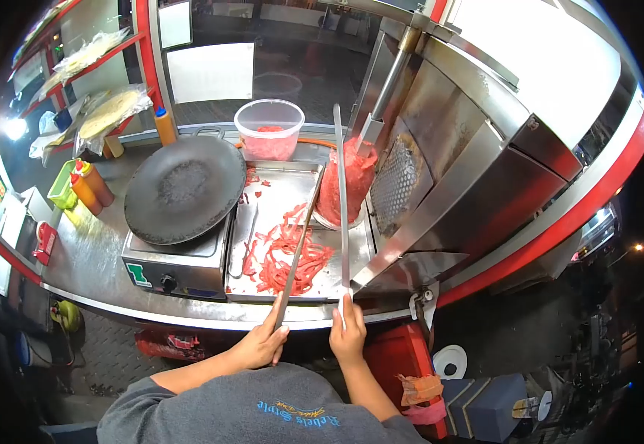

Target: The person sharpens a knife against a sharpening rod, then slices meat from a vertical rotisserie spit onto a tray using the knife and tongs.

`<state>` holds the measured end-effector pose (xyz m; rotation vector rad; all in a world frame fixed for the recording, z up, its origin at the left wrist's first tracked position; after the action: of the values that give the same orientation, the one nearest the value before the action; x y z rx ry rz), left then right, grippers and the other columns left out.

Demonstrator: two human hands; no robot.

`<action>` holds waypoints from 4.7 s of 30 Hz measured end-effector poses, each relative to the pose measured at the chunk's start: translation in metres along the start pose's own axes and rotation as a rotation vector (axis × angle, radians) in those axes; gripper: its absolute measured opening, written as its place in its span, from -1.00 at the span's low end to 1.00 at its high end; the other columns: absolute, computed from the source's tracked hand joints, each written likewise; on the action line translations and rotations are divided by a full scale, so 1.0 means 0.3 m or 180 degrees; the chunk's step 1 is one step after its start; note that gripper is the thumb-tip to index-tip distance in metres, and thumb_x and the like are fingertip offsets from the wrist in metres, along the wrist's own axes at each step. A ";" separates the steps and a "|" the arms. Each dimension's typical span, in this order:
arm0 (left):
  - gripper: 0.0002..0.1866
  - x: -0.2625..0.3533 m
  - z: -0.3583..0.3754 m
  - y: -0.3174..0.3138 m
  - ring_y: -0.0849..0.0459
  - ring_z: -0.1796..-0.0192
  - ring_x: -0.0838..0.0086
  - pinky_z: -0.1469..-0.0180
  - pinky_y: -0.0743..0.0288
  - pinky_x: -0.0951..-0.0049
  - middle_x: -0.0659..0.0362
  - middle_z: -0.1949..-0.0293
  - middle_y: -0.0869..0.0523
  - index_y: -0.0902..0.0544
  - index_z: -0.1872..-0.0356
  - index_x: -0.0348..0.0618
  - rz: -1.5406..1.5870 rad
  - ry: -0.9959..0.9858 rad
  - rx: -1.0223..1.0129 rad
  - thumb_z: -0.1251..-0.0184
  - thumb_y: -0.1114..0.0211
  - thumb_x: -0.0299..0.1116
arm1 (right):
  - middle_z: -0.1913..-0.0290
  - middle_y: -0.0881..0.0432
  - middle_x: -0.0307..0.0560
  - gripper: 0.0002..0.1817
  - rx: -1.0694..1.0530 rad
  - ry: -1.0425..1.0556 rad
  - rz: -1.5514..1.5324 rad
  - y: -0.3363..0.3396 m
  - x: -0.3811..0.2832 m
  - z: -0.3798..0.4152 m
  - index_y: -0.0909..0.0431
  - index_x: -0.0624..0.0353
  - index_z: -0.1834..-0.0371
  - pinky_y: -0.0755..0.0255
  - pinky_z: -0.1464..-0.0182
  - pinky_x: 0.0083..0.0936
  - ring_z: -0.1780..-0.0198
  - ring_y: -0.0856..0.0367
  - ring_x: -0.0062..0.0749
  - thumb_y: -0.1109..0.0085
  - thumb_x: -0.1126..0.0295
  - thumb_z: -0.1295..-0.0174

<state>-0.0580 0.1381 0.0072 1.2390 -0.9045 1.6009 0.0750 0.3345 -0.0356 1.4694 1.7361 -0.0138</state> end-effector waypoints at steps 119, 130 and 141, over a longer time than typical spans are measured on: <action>-0.15 -0.023 -0.026 -0.023 -0.57 0.55 0.44 0.42 -0.60 0.35 0.15 0.41 -0.52 0.49 -0.78 0.11 -0.0205 -0.0029 0.0068 -0.85 0.06 -0.23 | 0.01 -0.70 0.28 -0.38 -0.0023 -0.0021 -0.0113 -0.018 0.031 0.036 -0.45 0.28 -0.60 -0.64 -0.04 -0.16 0.08 -0.72 0.16 -0.29 0.59 -0.47; -0.13 -0.001 -0.077 -0.046 -0.61 0.56 0.40 0.43 -0.62 0.32 0.14 0.48 -0.54 0.51 -0.78 0.09 -0.0225 -0.0164 0.0196 -0.86 0.05 -0.14 | -0.01 -0.68 0.30 -0.38 -0.0191 -0.0168 0.0144 0.045 0.043 0.223 -0.45 0.24 -0.61 -0.63 0.00 -0.12 0.07 -0.71 0.20 -0.27 0.60 -0.47; -0.19 0.026 -0.159 -0.025 -0.45 0.60 0.50 0.53 -0.53 0.42 0.23 0.44 -0.38 0.49 -0.78 0.21 0.0580 -0.0358 -0.0003 -0.88 0.14 -0.07 | 0.05 -0.64 0.28 -0.42 -0.0551 -0.0480 0.0291 0.104 0.032 0.304 -0.50 0.11 -0.59 -0.65 0.09 -0.08 0.13 -0.72 0.22 -0.28 0.51 -0.50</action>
<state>-0.0671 0.1861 0.0038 1.2868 -1.1162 1.6848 0.1533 0.3065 -0.0851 1.3825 1.5094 0.0705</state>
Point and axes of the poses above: each hand's wrist, its own z-axis away from the middle knuckle, its own y-axis out of the back of the hand, x = y × z, the point moved 2 cm from there along -z, towards the middle knuckle
